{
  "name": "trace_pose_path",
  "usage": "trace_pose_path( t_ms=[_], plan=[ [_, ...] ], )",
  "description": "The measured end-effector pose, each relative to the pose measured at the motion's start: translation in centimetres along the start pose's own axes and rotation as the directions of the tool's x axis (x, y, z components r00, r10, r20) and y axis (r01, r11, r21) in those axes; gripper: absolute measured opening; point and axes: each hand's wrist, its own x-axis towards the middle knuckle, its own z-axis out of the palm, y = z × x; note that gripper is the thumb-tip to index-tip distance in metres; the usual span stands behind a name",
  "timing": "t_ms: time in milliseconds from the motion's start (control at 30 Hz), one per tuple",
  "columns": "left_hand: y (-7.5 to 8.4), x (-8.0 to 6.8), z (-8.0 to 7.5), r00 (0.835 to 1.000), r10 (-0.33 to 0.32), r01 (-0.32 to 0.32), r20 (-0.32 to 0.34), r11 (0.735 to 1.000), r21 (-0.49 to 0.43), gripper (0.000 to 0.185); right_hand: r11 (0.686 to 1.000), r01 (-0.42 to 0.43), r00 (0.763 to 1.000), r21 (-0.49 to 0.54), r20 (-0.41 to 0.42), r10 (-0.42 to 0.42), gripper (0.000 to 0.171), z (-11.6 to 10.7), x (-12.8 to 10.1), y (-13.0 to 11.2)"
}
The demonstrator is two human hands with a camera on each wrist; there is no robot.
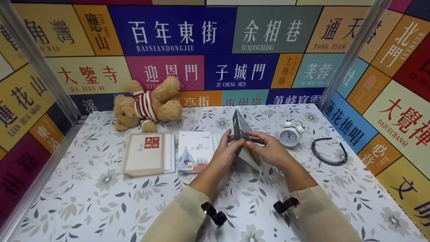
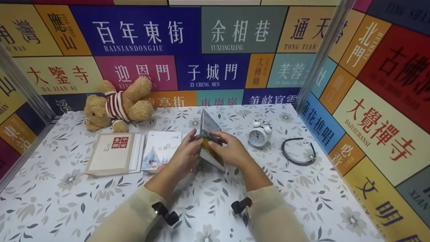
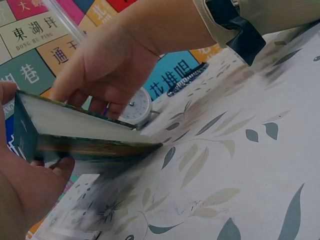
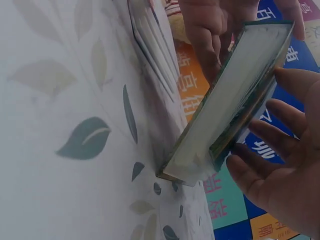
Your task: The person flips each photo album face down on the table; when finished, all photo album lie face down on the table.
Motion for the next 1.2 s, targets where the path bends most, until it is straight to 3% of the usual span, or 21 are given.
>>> trace_pose_path(
  t_ms=[233, 433, 567, 733, 900, 1000, 1067, 1200],
  plan=[
    [-0.1, -0.1, 0.3, 0.992, 0.123, -0.123, 0.041, 0.992, -0.013, 0.073, 0.974, 0.038, 0.999, 0.223, -0.008, -0.037, 0.058, 0.2, -0.6, -1.7],
    [-0.1, -0.2, 0.2, 0.977, 0.208, -0.213, 0.052, 0.966, 0.148, 0.065, 0.919, 0.0, 0.999, 0.394, -0.032, 0.013, 0.061, 0.0, -0.5, -2.1],
    [-0.3, -0.1, 0.1, 0.968, 0.236, -0.25, 0.088, 0.942, 0.224, 0.064, 0.893, -0.026, 0.998, 0.448, -0.036, 0.047, 0.063, -0.3, -0.4, -1.8],
    [-0.8, 0.2, -0.2, 0.974, 0.193, -0.215, 0.12, 0.953, 0.214, 0.059, 0.889, 0.004, 0.995, 0.458, -0.09, 0.041, 0.059, -0.5, -0.2, -1.4],
    [-1.6, 0.6, -0.6, 0.987, 0.114, -0.147, 0.112, 0.927, 0.346, 0.048, 0.881, 0.032, 0.988, 0.472, -0.146, 0.042, 0.061, -1.0, -0.2, -0.9],
    [-1.9, 0.8, -0.7, 0.991, 0.067, -0.106, 0.12, 0.93, 0.353, 0.047, 0.87, 0.034, 0.986, 0.492, -0.16, 0.052, 0.064, -1.4, 0.0, -0.4],
    [-2.1, 0.9, -0.7, 0.992, 0.053, -0.091, 0.114, 0.929, 0.359, 0.049, 0.864, 0.028, 0.983, 0.502, -0.171, 0.067, 0.066, -1.6, 0.3, 0.0],
    [-2.2, 1.0, -0.7, 0.995, 0.065, -0.091, 0.074, 0.897, 0.432, 0.05, 0.885, -0.019, 0.973, 0.465, -0.195, 0.123, 0.07, -2.0, 0.7, 0.9]
  ],
)
